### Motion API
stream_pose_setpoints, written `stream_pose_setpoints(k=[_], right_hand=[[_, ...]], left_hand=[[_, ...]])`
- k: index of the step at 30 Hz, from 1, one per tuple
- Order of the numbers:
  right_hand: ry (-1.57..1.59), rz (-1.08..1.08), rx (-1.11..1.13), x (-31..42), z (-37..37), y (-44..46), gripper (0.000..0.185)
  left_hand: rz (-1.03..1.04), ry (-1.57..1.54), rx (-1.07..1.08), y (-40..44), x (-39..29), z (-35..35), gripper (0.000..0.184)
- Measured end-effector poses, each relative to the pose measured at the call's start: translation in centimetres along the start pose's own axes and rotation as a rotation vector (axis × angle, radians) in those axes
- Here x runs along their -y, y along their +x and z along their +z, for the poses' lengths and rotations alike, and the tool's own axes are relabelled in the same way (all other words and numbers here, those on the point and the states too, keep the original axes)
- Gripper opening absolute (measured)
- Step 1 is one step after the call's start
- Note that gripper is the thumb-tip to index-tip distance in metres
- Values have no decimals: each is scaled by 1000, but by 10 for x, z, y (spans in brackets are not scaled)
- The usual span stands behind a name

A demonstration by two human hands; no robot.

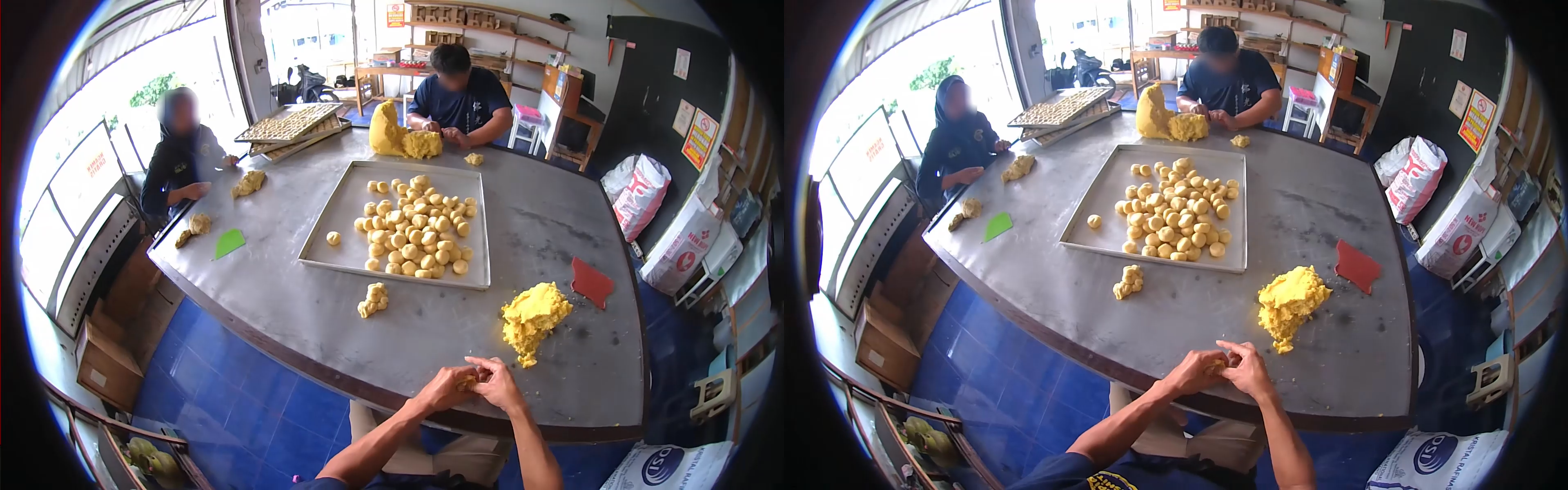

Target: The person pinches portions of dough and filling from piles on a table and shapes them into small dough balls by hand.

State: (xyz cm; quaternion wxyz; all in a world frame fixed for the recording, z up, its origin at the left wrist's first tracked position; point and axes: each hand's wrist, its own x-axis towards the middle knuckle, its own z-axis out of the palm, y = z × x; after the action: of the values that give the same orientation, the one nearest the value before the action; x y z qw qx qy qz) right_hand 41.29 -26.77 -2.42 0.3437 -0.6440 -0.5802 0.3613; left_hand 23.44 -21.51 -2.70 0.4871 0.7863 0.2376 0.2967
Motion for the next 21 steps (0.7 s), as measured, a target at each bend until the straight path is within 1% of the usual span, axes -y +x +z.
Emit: stream_pose_setpoints(k=[2, 5, 6, 7, 8, 10, 11, 14, 15, 16, 18, 19, 21], right_hand=[[-97, -38, -62, 19, -1, -10, 65], [84, 34, 20, 44, -19, -14, 61], [44, 37, -17, 38, -18, -6, 59], [-37, 24, -22, 34, -15, -3, 57], [-123, 10, -29, 31, -15, -3, 55], [-198, -170, -129, 36, -11, -7, 51], [-237, -261, -178, 39, -12, -9, 49], [84, -87, -285, 54, -31, -21, 33], [84, -117, -462, 46, -35, -23, 21], [-90, -60, -576, 50, -44, -30, 18], [-345, -145, -621, 2, -55, -35, 19], [-344, -118, -638, -4, -53, -42, 22], [-345, -80, -670, -12, -53, -47, 30]], left_hand=[[-10, -39, -41, 0, 4, 10, 27], [29, -11, -56, 2, -8, 6, 26], [43, 8, -44, 0, -14, 5, 26], [-34, 41, 14, 0, -11, 5, 24], [-84, 50, 16, -2, -11, 6, 24], [-163, 71, 10, 2, -9, 6, 25], [-92, 93, -48, 1, -3, 9, 23], [-265, -11, -163, 1, -7, 6, 24], [-212, -118, -274, 0, -8, 9, 33], [-263, -203, -283, -2, -10, 8, 36], [-356, -376, -303, -4, -11, 4, 43], [-265, -414, -354, -6, 11, 10, 44], [-176, -535, -386, -10, 44, 17, 40]])
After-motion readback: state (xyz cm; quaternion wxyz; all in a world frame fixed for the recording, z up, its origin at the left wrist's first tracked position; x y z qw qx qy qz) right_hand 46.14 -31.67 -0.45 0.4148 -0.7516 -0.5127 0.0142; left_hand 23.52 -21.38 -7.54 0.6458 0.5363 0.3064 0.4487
